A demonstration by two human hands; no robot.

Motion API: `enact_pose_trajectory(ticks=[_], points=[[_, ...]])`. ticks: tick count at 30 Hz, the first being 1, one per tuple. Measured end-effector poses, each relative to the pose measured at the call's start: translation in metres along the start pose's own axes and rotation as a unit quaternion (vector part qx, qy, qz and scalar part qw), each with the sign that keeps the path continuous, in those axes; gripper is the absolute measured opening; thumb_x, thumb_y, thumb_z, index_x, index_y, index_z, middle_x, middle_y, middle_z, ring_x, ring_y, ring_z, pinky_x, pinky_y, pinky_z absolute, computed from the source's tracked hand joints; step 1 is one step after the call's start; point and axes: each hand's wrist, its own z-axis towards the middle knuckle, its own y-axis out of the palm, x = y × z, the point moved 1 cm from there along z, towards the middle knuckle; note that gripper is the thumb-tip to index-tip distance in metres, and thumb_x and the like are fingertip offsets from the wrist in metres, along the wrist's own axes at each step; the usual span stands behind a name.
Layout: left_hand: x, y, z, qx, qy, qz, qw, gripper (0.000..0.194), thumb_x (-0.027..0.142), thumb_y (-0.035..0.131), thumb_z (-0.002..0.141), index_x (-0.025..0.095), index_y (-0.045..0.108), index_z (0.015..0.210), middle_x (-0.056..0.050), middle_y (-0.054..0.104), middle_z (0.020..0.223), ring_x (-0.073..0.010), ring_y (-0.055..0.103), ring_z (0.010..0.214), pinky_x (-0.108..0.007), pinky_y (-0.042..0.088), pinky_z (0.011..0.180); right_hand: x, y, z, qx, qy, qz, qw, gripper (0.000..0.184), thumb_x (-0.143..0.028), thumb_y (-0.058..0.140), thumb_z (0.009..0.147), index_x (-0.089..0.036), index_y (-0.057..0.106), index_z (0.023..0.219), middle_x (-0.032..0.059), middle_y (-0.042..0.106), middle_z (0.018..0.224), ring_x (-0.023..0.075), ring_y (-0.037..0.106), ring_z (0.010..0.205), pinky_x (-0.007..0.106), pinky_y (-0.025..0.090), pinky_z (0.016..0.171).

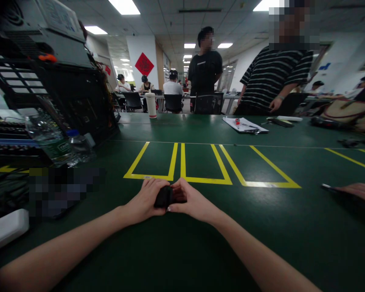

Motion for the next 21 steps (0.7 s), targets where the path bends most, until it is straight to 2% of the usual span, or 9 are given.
enact_pose_trajectory(ticks=[4, 9, 17, 21], points=[[0.0002, -0.0001, 0.0, -0.001, -0.003, -0.005, 1.0, 0.056, 0.024, 0.065, 0.067, 0.02, 0.033, 0.113, -0.007, 0.046, 0.111, -0.0234, 0.044, 0.099, -0.038, 0.032, 0.085, -0.0015, -0.0001, -0.0003, 0.002, 0.01, -0.006, 1.0, 0.038, -0.02, 0.067, 0.067, -0.019, 0.042, 0.095, 0.003, 0.051, 0.098, 0.0167, 0.052, 0.094, 0.037, 0.042, 0.086], [0.002, -0.0019, 0.0004, -0.003, -0.002, -0.013, 1.0, 0.053, 0.028, 0.062, 0.071, 0.02, 0.032, 0.113, -0.007, 0.046, 0.112, -0.0225, 0.044, 0.1, -0.038, 0.032, 0.086, 0.002, -0.0002, 0.0016, 0.039, 0.005, 0.001, 0.999, 0.021, -0.03, 0.055, 0.078, -0.018, 0.044, 0.091, 0.0027, 0.052, 0.093, 0.0162, 0.054, 0.09, 0.037, 0.044, 0.082], [0.0035, -0.005, 0.0006, -0.006, -0.002, -0.019, 1.0, 0.051, 0.029, 0.061, 0.072, 0.021, 0.033, 0.113, -0.006, 0.047, 0.111, -0.0222, 0.045, 0.099, -0.038, 0.033, 0.086, 0.0045, -0.0015, 0.0031, 0.042, 0.026, 0.014, 0.999, 0.032, -0.025, 0.062, 0.072, -0.019, 0.044, 0.097, 0.0044, 0.053, 0.1, 0.0181, 0.053, 0.096, 0.038, 0.043, 0.086], [0.0016, -0.0023, 0.001, 0.005, 0.001, -0.014, 1.0, 0.053, 0.028, 0.063, 0.069, 0.021, 0.033, 0.112, -0.007, 0.047, 0.11, -0.0232, 0.046, 0.098, -0.038, 0.033, 0.084, 0.0074, -0.0014, 0.0042, 0.03, 0.009, 0.014, 0.999, 0.031, -0.023, 0.062, 0.072, -0.019, 0.044, 0.097, 0.0042, 0.052, 0.099, 0.0181, 0.053, 0.095, 0.039, 0.043, 0.085]])
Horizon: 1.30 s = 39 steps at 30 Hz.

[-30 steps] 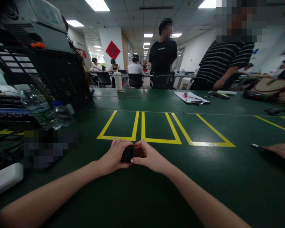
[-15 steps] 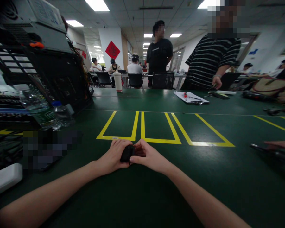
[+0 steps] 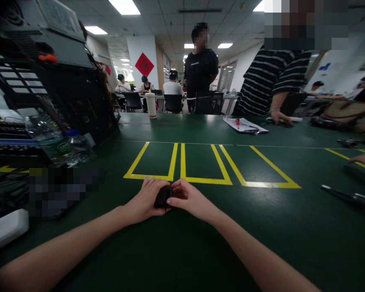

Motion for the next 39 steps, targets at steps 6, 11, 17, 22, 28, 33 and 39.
enact_pose_trajectory(ticks=[6, 11, 17, 22, 28, 33, 39], points=[[-0.003, 0.005, 0.0, 0.007, -0.002, -0.002, 1.0, 0.057, 0.023, 0.066, 0.065, 0.021, 0.033, 0.112, -0.006, 0.047, 0.11, -0.0234, 0.045, 0.098, -0.038, 0.032, 0.084, 0.001, 0.0, -0.002, -0.008, -0.016, -0.019, 1.0, 0.039, -0.018, 0.066, 0.068, -0.021, 0.043, 0.099, 0.0024, 0.052, 0.1, 0.0167, 0.052, 0.095, 0.038, 0.042, 0.086], [-0.001, 0.002, -0.001, -0.002, 0.004, -0.006, 1.0, 0.054, 0.026, 0.063, 0.069, 0.021, 0.032, 0.114, -0.006, 0.047, 0.11, -0.0225, 0.045, 0.099, -0.038, 0.032, 0.085, -0.003, 0.001, -0.003, -0.013, -0.017, 0.005, 1.0, 0.03, -0.023, 0.062, 0.072, -0.02, 0.043, 0.096, 0.0026, 0.051, 0.098, 0.0167, 0.053, 0.094, 0.037, 0.043, 0.084], [0.002, -0.003, 0.0, -0.01, -0.001, -0.01, 1.0, 0.052, 0.03, 0.061, 0.072, 0.022, 0.033, 0.114, -0.007, 0.047, 0.112, -0.0231, 0.045, 0.1, -0.039, 0.032, 0.086, -0.003, 0.0, -0.002, 0.014, -0.001, 0.001, 1.0, 0.023, -0.028, 0.056, 0.077, -0.019, 0.044, 0.095, 0.003, 0.052, 0.097, 0.0166, 0.053, 0.093, 0.037, 0.043, 0.084], [0.001, -0.002, 0.0, -0.011, -0.009, -0.011, 1.0, 0.053, 0.028, 0.063, 0.07, 0.022, 0.032, 0.113, -0.007, 0.047, 0.112, -0.0235, 0.045, 0.1, -0.039, 0.032, 0.086, -0.001, 0.001, -0.002, 0.006, 0.011, -0.003, 1.0, 0.033, -0.025, 0.063, 0.071, -0.018, 0.043, 0.097, 0.0038, 0.052, 0.1, 0.0177, 0.052, 0.096, 0.038, 0.043, 0.086], [0.0, -0.001, 0.0, -0.01, -0.008, -0.005, 1.0, 0.057, 0.023, 0.065, 0.067, 0.021, 0.032, 0.113, -0.007, 0.047, 0.112, -0.0237, 0.045, 0.1, -0.039, 0.032, 0.085, -0.003, 0.003, -0.004, -0.007, -0.012, -0.029, 0.999, 0.038, -0.018, 0.065, 0.068, -0.02, 0.041, 0.097, 0.0029, 0.051, 0.099, 0.0166, 0.053, 0.094, 0.037, 0.043, 0.085], [-0.005, 0.006, 0.0, 0.001, 0.0, 0.004, 1.0, 0.056, 0.023, 0.065, 0.066, 0.02, 0.033, 0.112, -0.007, 0.047, 0.111, -0.0235, 0.045, 0.098, -0.038, 0.032, 0.084, -0.003, 0.003, -0.003, -0.007, -0.023, -0.028, 0.999, 0.036, -0.021, 0.065, 0.069, -0.02, 0.041, 0.095, 0.0027, 0.051, 0.097, 0.0163, 0.053, 0.093, 0.037, 0.043, 0.085], [-0.005, 0.006, 0.0, 0.008, -0.001, -0.002, 1.0, 0.055, 0.029, 0.064, 0.068, 0.022, 0.032, 0.113, -0.006, 0.047, 0.111, -0.0234, 0.045, 0.098, -0.038, 0.032, 0.085, -0.005, 0.003, -0.002, 0.004, -0.018, -0.02, 1.0, 0.019, -0.027, 0.054, 0.079, -0.019, 0.044, 0.093, 0.0027, 0.052, 0.096, 0.0156, 0.053, 0.093, 0.036, 0.044, 0.083]])
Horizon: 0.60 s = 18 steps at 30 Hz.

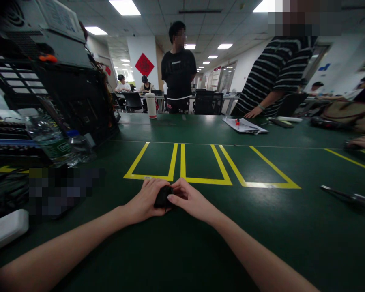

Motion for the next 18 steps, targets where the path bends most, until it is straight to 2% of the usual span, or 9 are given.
enact_pose_trajectory(ticks=[9, 12, 18], points=[[0.0084, -0.0112, 0.0008, -0.021, -0.006, -0.011, 1.0, 0.051, 0.028, 0.062, 0.071, 0.022, 0.033, 0.112, -0.006, 0.048, 0.111, -0.0238, 0.046, 0.099, -0.039, 0.032, 0.085, 0.0032, 0.0003, 0.0, 0.017, 0.019, -0.006, 1.0, 0.035, -0.023, 0.064, 0.069, -0.022, 0.041, 0.096, 0.0016, 0.053, 0.097, 0.0176, 0.054, 0.093, 0.039, 0.044, 0.083], [0.0073, -0.0102, 0.0002, -0.023, -0.008, -0.014, 1.0, 0.051, 0.027, 0.062, 0.07, 0.022, 0.034, 0.112, -0.007, 0.047, 0.111, -0.024, 0.046, 0.1, -0.039, 0.032, 0.085, 0.0063, -0.0002, 0.0009, 0.019, 0.019, -0.007, 1.0, 0.042, -0.024, 0.066, 0.067, -0.022, 0.04, 0.1, 0.0021, 0.053, 0.097, 0.0181, 0.054, 0.093, 0.039, 0.044, 0.083], [0.0007, -0.0014, 0.0005, -0.007, -0.01, -0.004, 1.0, 0.057, 0.024, 0.066, 0.065, 0.021, 0.034, 0.112, -0.006, 0.048, 0.111, -0.024, 0.045, 0.099, -0.039, 0.031, 0.086, 0.0043, 0.0013, -0.001, -0.008, 0.004, -0.018, 1.0, 0.039, -0.02, 0.066, 0.067, -0.018, 0.042, 0.099, 0.0043, 0.051, 0.103, 0.0184, 0.052, 0.098, 0.038, 0.042, 0.088]])
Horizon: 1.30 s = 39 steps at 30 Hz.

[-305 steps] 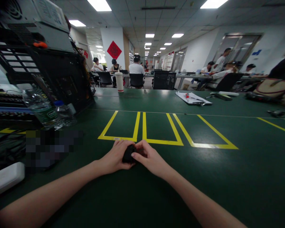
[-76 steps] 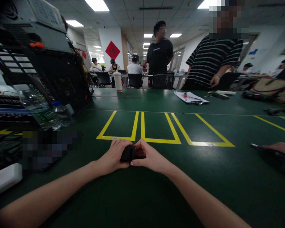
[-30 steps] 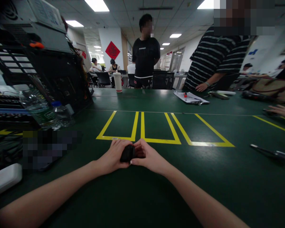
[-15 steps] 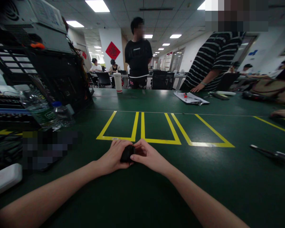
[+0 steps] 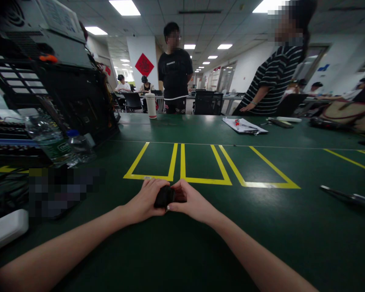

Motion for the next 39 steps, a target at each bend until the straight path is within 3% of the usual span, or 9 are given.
enact_pose_trajectory(ticks=[8, 12, 16, 18, 23, 25, 33, 39], points=[[-0.005, 0.006, 0.002, 0.016, -0.031, -0.029, 0.999, 0.065, 0.031, 0.069, 0.06, 0.023, 0.034, 0.114, -0.006, 0.048, 0.11, -0.0259, 0.044, 0.1, -0.043, 0.032, 0.086, -0.008, -0.005, -0.004, 0.066, 0.004, -0.218, 0.974, 0.066, -0.037, 0.068, 0.062, -0.021, 0.037, 0.117, 0.0077, 0.04, 0.117, 0.0247, 0.039, 0.109, 0.044, 0.03, 0.096], [-0.011, 0.005, 0.003, 0.033, -0.076, -0.055, 0.995, 0.062, 0.035, 0.066, 0.063, 0.022, 0.036, 0.115, -0.007, 0.048, 0.11, -0.0272, 0.043, 0.103, -0.045, 0.034, 0.086, -0.009, -0.013, -0.006, 0.041, 0.036, -0.239, 0.969, 0.073, -0.042, 0.068, 0.06, -0.023, 0.034, 0.121, 0.0075, 0.036, 0.12, 0.0261, 0.037, 0.111, 0.045, 0.029, 0.096], [-0.017, 0.003, 0.004, 0.016, -0.114, -0.089, 0.989, 0.058, 0.04, 0.063, 0.066, 0.022, 0.037, 0.114, -0.008, 0.048, 0.11, -0.0274, 0.046, 0.101, -0.046, 0.037, 0.084, -0.007, -0.018, -0.009, 0.041, 0.053, -0.274, 0.959, 0.078, -0.044, 0.069, 0.057, -0.025, 0.033, 0.123, 0.0065, 0.03, 0.126, 0.0281, 0.032, 0.115, 0.047, 0.026, 0.097], [-0.019, 0.003, 0.004, 0.014, -0.122, -0.095, 0.988, 0.057, 0.041, 0.063, 0.066, 0.022, 0.038, 0.113, -0.008, 0.049, 0.11, -0.0277, 0.046, 0.102, -0.046, 0.037, 0.084, -0.005, -0.019, -0.01, 0.043, 0.046, -0.289, 0.955, 0.073, -0.043, 0.069, 0.058, -0.026, 0.037, 0.12, 0.0062, 0.03, 0.126, 0.0282, 0.032, 0.114, 0.047, 0.026, 0.096], [-0.017, 0.002, 0.003, -0.002, -0.133, -0.116, 0.984, 0.057, 0.039, 0.061, 0.068, 0.023, 0.034, 0.115, -0.008, 0.048, 0.112, -0.0281, 0.045, 0.105, -0.045, 0.039, 0.081, -0.004, -0.019, -0.008, 0.054, 0.01, -0.318, 0.946, 0.04, -0.036, 0.064, 0.066, -0.023, 0.051, 0.102, 0.0048, 0.044, 0.109, 0.0245, 0.042, 0.103, 0.043, 0.033, 0.09], [-0.015, 0.002, 0.002, -0.005, -0.138, -0.123, 0.983, 0.057, 0.038, 0.061, 0.069, 0.022, 0.033, 0.116, -0.009, 0.047, 0.113, -0.0278, 0.044, 0.105, -0.044, 0.04, 0.081, -0.006, -0.018, -0.009, 0.056, 0.01, -0.32, 0.946, 0.037, -0.034, 0.064, 0.067, -0.022, 0.052, 0.1, 0.0044, 0.046, 0.104, 0.0227, 0.045, 0.097, 0.04, 0.037, 0.086], [0.009, -0.006, -0.012, -0.009, -0.093, -0.117, 0.989, 0.054, 0.032, 0.065, 0.064, 0.021, 0.039, 0.11, -0.005, 0.05, 0.104, -0.022, 0.048, 0.093, -0.037, 0.038, 0.083, -0.025, 0.011, -0.024, 0.045, 0.0, -0.317, 0.947, 0.045, -0.02, 0.065, 0.065, -0.022, 0.05, 0.106, 0.0035, 0.051, 0.096, 0.0187, 0.051, 0.085, 0.032, 0.042, 0.076], [0.03, -0.014, -0.054, -0.05, -0.082, -0.134, 0.986, 0.068, 0.026, 0.067, 0.058, 0.025, 0.033, 0.117, -0.004, 0.048, 0.106, -0.022, 0.047, 0.093, -0.036, 0.037, 0.084, -0.032, 0.049, -0.036, 0.071, -0.012, -0.144, 0.987, 0.042, -0.012, 0.066, 0.062, -0.02, 0.049, 0.099, 0.0008, 0.058, 0.091, 0.0158, 0.055, 0.085, 0.026, 0.044, 0.075]])
